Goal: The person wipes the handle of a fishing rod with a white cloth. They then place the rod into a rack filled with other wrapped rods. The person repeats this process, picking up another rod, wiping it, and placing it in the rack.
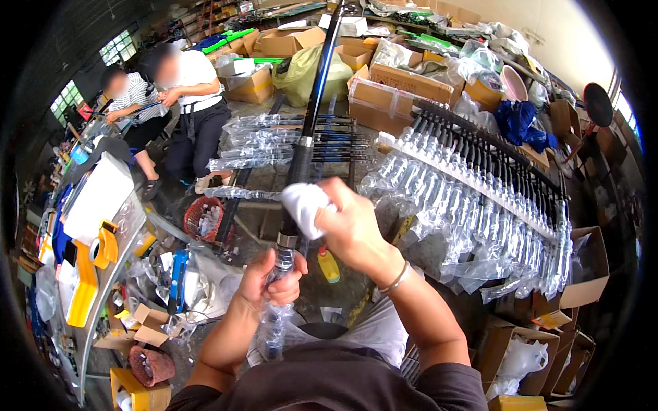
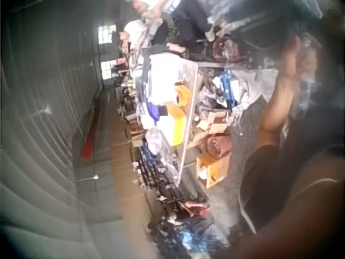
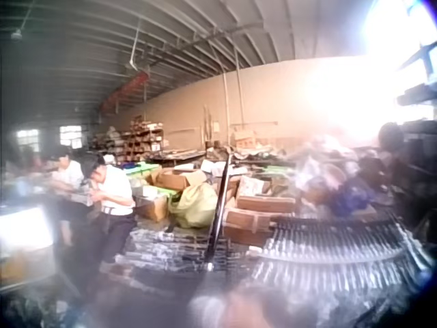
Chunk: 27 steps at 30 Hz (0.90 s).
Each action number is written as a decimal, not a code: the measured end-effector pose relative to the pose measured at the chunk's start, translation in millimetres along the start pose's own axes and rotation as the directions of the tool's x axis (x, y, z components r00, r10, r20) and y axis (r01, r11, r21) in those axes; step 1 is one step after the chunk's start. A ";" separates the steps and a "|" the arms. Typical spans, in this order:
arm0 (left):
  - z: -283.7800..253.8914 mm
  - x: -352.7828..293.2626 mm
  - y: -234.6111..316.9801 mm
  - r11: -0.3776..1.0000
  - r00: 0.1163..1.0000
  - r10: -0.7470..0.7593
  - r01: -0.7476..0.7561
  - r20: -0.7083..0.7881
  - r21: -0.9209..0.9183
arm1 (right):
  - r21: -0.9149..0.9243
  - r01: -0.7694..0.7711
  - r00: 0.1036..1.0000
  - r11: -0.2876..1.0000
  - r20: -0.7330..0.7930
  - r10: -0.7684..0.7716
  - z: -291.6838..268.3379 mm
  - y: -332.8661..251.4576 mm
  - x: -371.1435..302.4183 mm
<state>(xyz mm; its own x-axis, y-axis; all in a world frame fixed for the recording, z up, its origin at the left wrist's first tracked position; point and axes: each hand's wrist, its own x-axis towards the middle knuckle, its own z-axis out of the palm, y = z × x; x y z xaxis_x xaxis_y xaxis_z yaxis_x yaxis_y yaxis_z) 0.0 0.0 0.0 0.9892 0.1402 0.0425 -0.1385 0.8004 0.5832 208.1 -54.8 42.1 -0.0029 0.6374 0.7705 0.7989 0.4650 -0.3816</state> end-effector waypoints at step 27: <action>27.6 -6.7 -13.4 0.318 0.725 0.623 0.110 -0.295 0.942 | -0.319 0.060 0.997 0.946 0.072 -0.039 -10.6 -4.7 -7.4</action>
<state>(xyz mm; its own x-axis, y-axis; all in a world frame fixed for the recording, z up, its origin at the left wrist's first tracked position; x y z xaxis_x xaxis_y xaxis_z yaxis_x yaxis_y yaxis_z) -3.4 -27.8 14.3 0.6166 0.7719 0.1548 0.1094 -0.2787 0.9541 210.8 -68.2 43.7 -0.0774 0.6609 0.7465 0.9475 0.2819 -0.1513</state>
